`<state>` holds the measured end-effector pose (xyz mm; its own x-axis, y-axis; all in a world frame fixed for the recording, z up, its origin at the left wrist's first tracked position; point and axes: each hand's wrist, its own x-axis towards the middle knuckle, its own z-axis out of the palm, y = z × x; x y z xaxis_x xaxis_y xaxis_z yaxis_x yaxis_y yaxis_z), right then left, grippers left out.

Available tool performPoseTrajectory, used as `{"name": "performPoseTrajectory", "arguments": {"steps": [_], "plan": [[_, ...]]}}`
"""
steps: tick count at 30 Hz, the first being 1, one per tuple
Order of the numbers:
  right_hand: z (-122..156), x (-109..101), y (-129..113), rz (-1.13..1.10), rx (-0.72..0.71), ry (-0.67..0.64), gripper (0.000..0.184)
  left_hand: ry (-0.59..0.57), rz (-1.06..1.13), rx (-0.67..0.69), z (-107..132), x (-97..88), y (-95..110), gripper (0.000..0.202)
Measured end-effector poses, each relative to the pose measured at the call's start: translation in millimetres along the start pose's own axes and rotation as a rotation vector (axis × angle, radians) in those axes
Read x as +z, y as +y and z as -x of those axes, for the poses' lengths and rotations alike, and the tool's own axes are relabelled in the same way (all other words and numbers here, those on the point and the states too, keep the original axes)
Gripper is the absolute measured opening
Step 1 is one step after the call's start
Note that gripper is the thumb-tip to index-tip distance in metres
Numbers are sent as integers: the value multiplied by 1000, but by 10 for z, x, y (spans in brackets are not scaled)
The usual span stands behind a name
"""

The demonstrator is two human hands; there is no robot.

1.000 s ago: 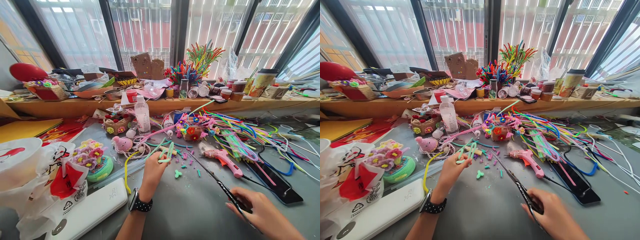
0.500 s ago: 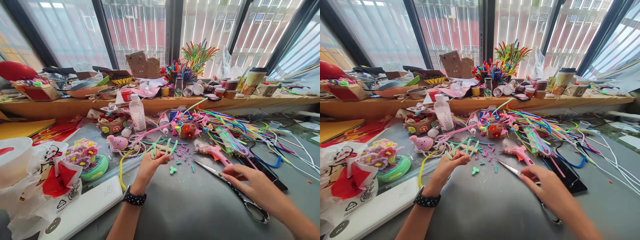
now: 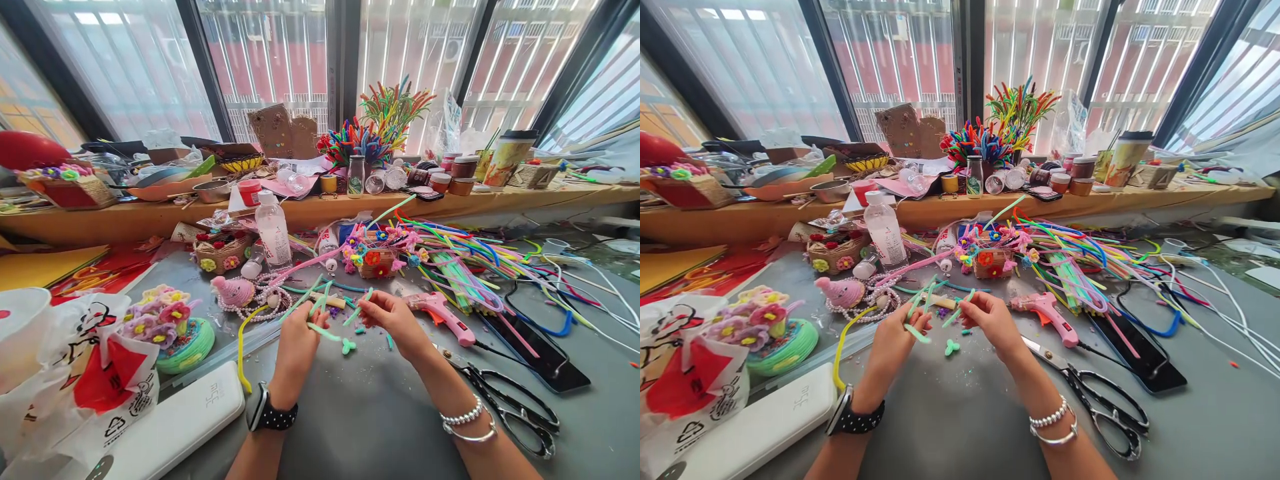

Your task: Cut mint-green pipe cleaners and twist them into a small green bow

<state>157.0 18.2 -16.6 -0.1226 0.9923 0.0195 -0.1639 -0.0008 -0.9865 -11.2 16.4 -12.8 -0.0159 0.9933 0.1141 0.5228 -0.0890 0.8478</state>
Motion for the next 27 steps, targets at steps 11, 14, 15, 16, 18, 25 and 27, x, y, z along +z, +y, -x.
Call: {"name": "performPoseTrajectory", "arguments": {"steps": [11, 14, 15, 16, 18, 25, 27], "plan": [[43, 29, 4, -82, 9, 33, 24, 194, -85, 297, 14, -10, 46, 19], [56, 39, 8, -92, 10, 15, 24, -3, 108, 258, 48, -2, 96, 20], [62, 47, 10, -97, 8, 8, 23, -69, 161, 232, 58, 8, 104, 20], [67, 56, 13, -102, 3, -1, 23, -112, 195, 211, 67, 22, 108, 19], [76, 75, 21, -110, -9, -20, 21, -130, 217, 189, 80, 52, 106, 16], [72, 62, 22, -130, -35, -7, 17, -109, 329, 49, 75, 30, 116, 12], [64, 42, 4, -152, -35, -6, 16, -132, 353, 27, 65, -3, 125, 13]]}}
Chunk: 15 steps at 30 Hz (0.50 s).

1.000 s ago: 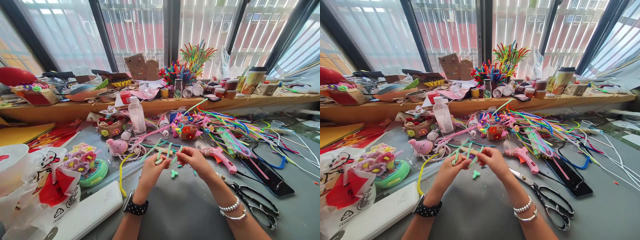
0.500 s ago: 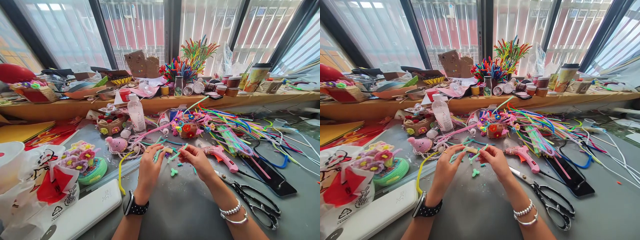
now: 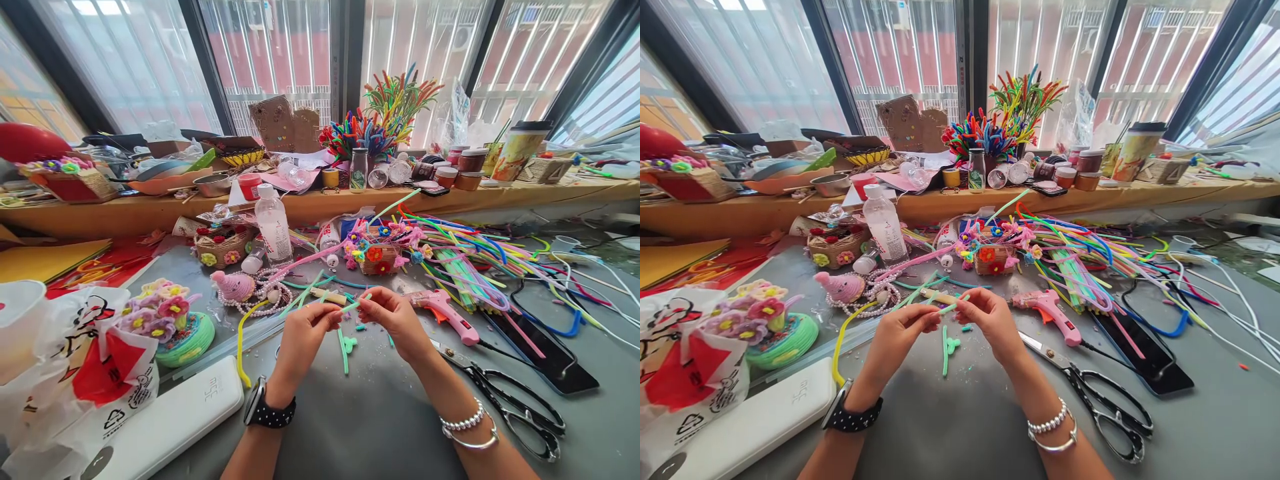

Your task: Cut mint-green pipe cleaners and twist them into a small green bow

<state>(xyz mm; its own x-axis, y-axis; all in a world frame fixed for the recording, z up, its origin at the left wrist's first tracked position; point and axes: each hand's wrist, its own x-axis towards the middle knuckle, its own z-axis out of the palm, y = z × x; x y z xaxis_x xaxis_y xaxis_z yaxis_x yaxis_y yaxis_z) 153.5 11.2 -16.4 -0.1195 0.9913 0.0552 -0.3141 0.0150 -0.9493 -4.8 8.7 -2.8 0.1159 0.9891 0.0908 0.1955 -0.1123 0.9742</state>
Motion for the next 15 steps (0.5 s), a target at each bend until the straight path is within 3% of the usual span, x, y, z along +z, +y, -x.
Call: {"name": "performPoseTrajectory", "arguments": {"steps": [5, 10, 15], "plan": [[-13, -12, -8, 19, -22, 74, 16, -114, -9, -51, -5, -14, 25, 18], [-20, -21, 46, 106, -124, 213, 14, -75, -111, -57, 2, 17, 17, 24], [-34, -60, 0, 45, -156, 295, 14, -59, -681, 0, 28, 28, -17, 34]]}}
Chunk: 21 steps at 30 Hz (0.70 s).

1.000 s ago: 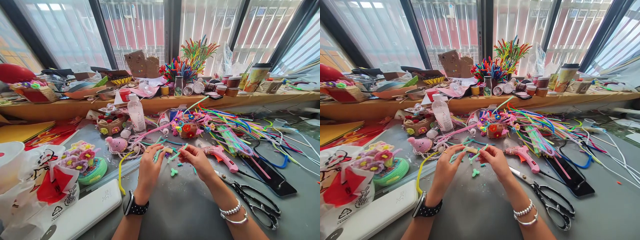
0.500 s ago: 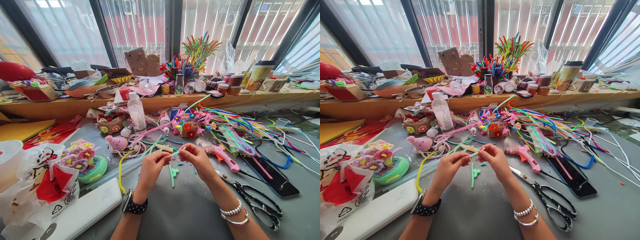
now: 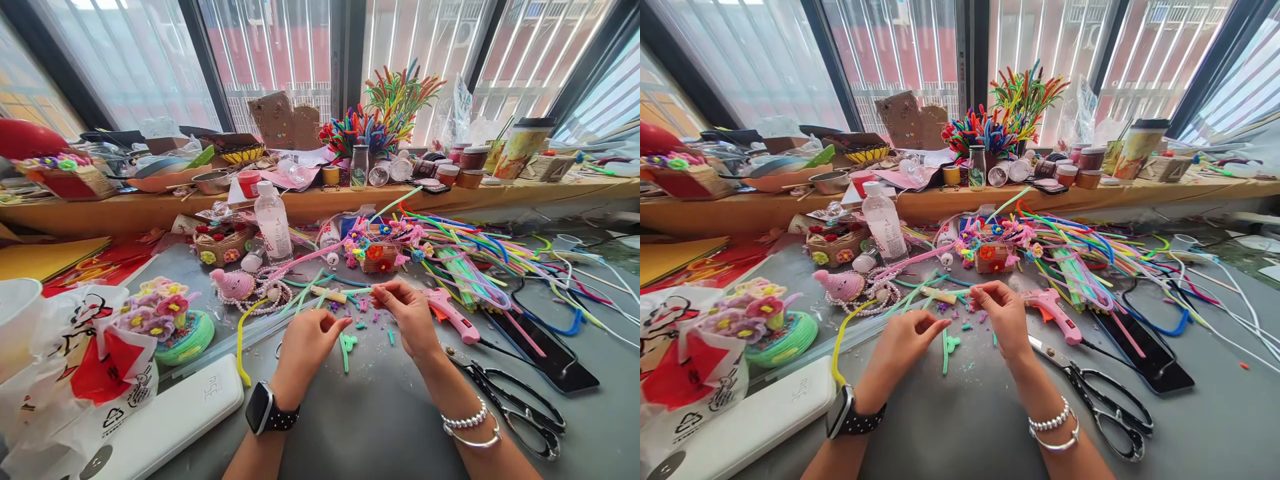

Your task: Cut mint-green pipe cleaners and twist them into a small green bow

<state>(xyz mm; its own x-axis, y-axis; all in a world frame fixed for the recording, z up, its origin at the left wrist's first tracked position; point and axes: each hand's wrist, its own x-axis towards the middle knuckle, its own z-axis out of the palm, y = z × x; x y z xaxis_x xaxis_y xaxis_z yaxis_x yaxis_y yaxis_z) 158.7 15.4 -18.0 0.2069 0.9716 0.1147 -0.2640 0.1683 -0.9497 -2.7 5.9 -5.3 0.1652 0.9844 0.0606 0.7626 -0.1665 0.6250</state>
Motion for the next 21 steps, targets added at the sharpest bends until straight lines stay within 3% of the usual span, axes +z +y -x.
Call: {"name": "performPoseTrajectory", "arguments": {"steps": [5, 8, 12, 16, 21], "plan": [[-19, -15, -27, -56, 1, 90, 16, -205, -292, 47, 82, 11, 1, 21], [-22, -16, -17, -69, 9, 120, 19, -200, -385, 60, 118, 21, 2, 8], [-21, -16, -22, -82, 2, 160, 20, -146, -458, 17, 105, 31, -1, 12], [-12, -25, -51, -79, -1, 128, 20, -57, -301, -45, 33, -16, -37, 12], [17, -14, -86, -73, 39, -44, 19, -44, 210, -8, -39, -87, -77, 14]]}}
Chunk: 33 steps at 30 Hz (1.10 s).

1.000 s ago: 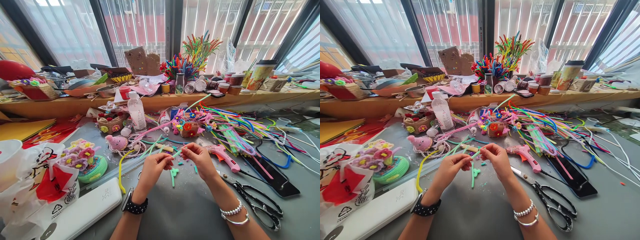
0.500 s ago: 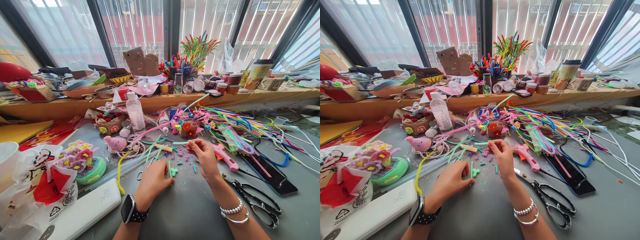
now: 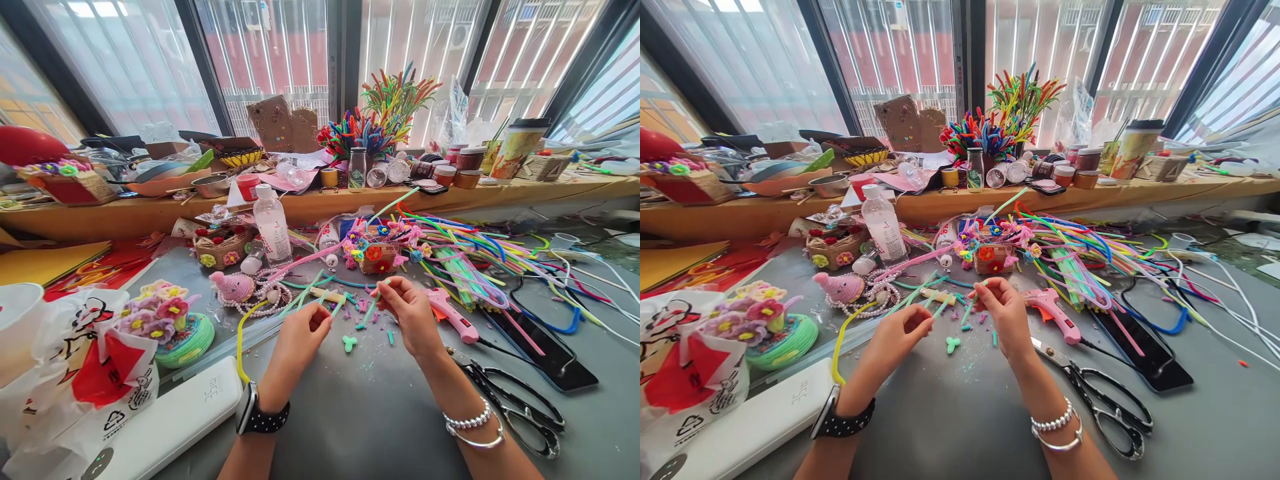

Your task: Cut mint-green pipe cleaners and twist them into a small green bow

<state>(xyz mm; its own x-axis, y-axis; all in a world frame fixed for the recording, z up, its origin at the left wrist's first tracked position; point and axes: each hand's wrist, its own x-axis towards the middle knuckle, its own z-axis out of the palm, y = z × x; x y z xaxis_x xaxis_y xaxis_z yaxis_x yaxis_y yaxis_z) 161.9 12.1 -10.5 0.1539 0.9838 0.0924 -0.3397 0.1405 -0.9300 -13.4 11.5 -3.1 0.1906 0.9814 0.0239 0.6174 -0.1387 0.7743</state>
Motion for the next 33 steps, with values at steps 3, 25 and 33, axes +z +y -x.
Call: {"name": "performPoseTrajectory", "arguments": {"steps": [3, 25, 33], "plan": [[29, 34, 1, 66, 47, -166, 17, -88, 230, -6, -4, 3, 42, 18], [61, 75, 139, 326, -61, -75, 19, -114, 745, -133, 38, 132, 156, 20], [58, 74, 100, 339, -51, -117, 17, -73, 788, -78, 40, 153, 141, 18]]}}
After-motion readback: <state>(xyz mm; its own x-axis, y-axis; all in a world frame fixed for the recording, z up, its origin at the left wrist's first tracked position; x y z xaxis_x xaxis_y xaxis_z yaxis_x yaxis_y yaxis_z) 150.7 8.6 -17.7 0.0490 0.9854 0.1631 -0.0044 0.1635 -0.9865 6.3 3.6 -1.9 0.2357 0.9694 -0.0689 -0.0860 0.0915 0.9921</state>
